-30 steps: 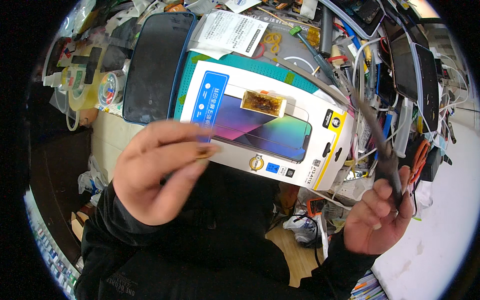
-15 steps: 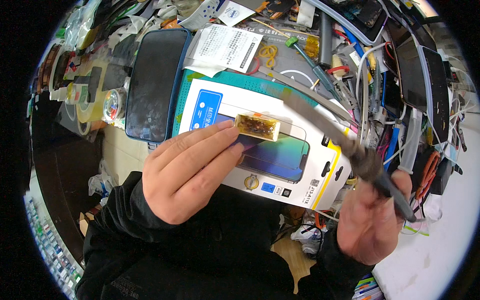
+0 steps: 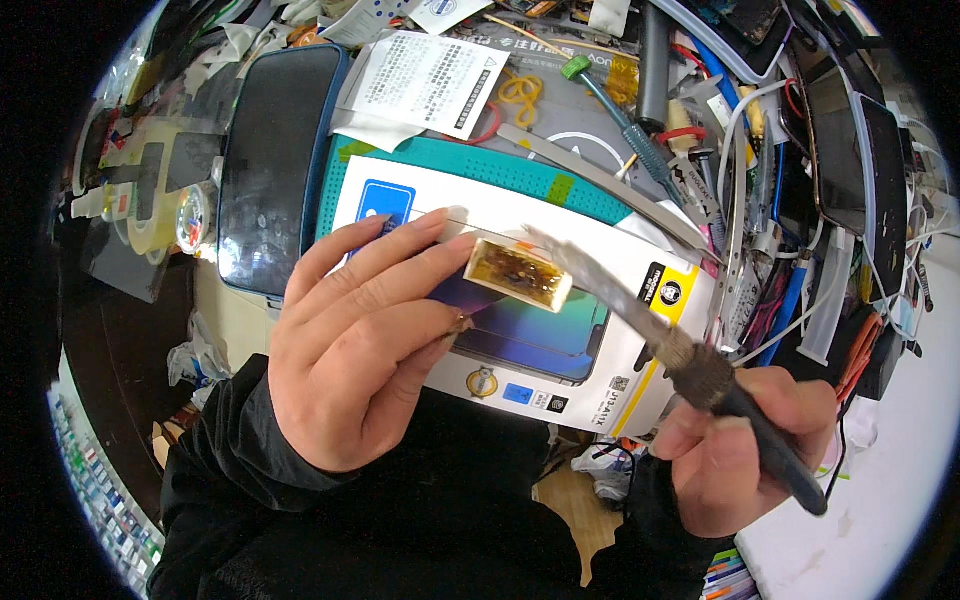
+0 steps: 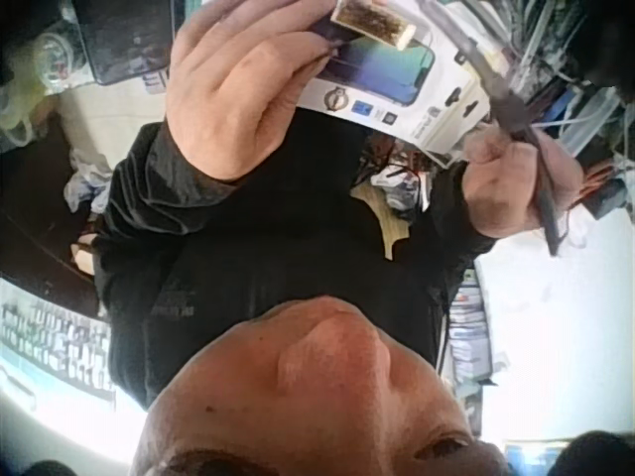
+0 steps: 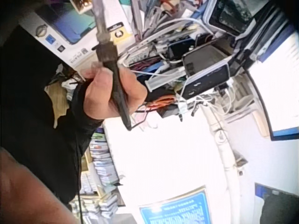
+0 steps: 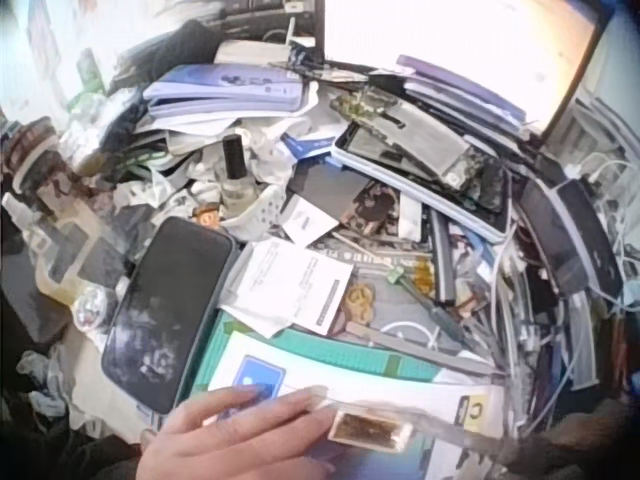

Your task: The person disassembles a smartphone, removes a ribbon cable, and uses a soldering iron and tweezers to work on the cable's connector. They then reposition the cable and continue soldering on the phone's internal components.

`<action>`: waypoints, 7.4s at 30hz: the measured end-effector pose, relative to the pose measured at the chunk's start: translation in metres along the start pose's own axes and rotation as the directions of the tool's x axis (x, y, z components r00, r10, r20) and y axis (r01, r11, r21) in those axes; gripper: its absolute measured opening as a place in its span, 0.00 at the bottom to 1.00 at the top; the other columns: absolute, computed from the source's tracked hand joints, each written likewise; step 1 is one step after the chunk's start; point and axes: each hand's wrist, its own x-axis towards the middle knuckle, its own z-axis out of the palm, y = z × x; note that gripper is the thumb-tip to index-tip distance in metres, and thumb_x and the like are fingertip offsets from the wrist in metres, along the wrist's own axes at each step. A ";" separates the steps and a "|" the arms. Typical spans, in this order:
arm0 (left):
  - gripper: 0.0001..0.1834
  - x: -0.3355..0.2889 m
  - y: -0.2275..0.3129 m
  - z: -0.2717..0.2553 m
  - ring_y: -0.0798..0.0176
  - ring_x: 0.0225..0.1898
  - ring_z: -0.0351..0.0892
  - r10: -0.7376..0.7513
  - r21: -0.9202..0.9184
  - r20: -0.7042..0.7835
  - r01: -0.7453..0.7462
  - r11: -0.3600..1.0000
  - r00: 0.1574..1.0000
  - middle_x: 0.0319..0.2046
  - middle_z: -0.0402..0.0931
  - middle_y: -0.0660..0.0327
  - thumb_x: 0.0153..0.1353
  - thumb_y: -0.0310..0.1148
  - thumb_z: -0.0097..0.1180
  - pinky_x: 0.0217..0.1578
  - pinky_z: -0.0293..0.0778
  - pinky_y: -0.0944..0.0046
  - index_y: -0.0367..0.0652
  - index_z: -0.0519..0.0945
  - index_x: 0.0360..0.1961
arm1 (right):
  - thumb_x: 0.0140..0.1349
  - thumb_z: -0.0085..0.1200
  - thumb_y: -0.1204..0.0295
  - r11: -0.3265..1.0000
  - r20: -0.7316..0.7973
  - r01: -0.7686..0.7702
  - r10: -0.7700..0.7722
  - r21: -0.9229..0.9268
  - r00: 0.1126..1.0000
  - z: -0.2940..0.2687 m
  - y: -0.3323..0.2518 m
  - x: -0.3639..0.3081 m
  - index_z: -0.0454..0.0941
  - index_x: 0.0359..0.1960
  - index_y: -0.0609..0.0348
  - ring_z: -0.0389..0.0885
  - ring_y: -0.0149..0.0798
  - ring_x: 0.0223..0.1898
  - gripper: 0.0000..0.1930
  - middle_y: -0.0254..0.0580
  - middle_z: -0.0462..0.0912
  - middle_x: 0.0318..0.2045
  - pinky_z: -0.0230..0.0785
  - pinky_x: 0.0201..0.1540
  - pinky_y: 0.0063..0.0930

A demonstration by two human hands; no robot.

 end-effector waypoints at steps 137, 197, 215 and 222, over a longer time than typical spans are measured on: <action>0.13 -0.051 0.026 -0.006 0.60 0.42 0.85 -0.367 -0.827 0.559 0.532 -0.180 0.744 0.41 0.83 0.49 0.68 0.21 0.50 0.42 0.82 0.66 0.31 0.77 0.53 | 0.72 0.40 0.61 0.412 0.263 -0.565 0.590 0.715 0.763 -0.008 -0.004 -0.062 0.66 0.61 0.69 0.85 0.47 0.43 0.24 0.60 0.81 0.47 0.80 0.36 0.34; 0.15 -0.032 0.041 0.020 0.59 0.30 0.86 -0.505 -0.719 0.672 0.639 -0.273 0.541 0.35 0.83 0.46 0.69 0.27 0.52 0.30 0.82 0.68 0.35 0.77 0.55 | 0.64 0.53 0.73 0.963 0.090 -0.257 0.264 -0.082 0.960 -0.047 -0.042 -0.012 0.62 0.49 0.65 0.86 0.44 0.40 0.16 0.62 0.71 0.49 0.85 0.37 0.24; 0.14 -0.028 0.036 0.020 0.65 0.34 0.85 -0.528 -0.687 0.708 0.634 -0.356 0.469 0.37 0.83 0.51 0.68 0.27 0.54 0.31 0.83 0.71 0.33 0.78 0.53 | 0.69 0.52 0.59 0.989 0.057 0.072 -0.065 -0.128 0.996 0.003 0.009 -0.048 0.64 0.49 0.67 0.84 0.39 0.23 0.22 0.64 0.79 0.36 0.79 0.27 0.23; 0.14 -0.027 0.040 0.020 0.66 0.34 0.85 -0.547 -0.685 0.706 0.629 -0.368 0.450 0.36 0.83 0.52 0.68 0.26 0.54 0.32 0.83 0.71 0.31 0.78 0.52 | 0.70 0.47 0.53 0.981 0.143 0.133 -0.113 -0.142 0.983 -0.003 0.012 -0.053 0.65 0.49 0.66 0.83 0.36 0.21 0.23 0.59 0.78 0.35 0.76 0.25 0.21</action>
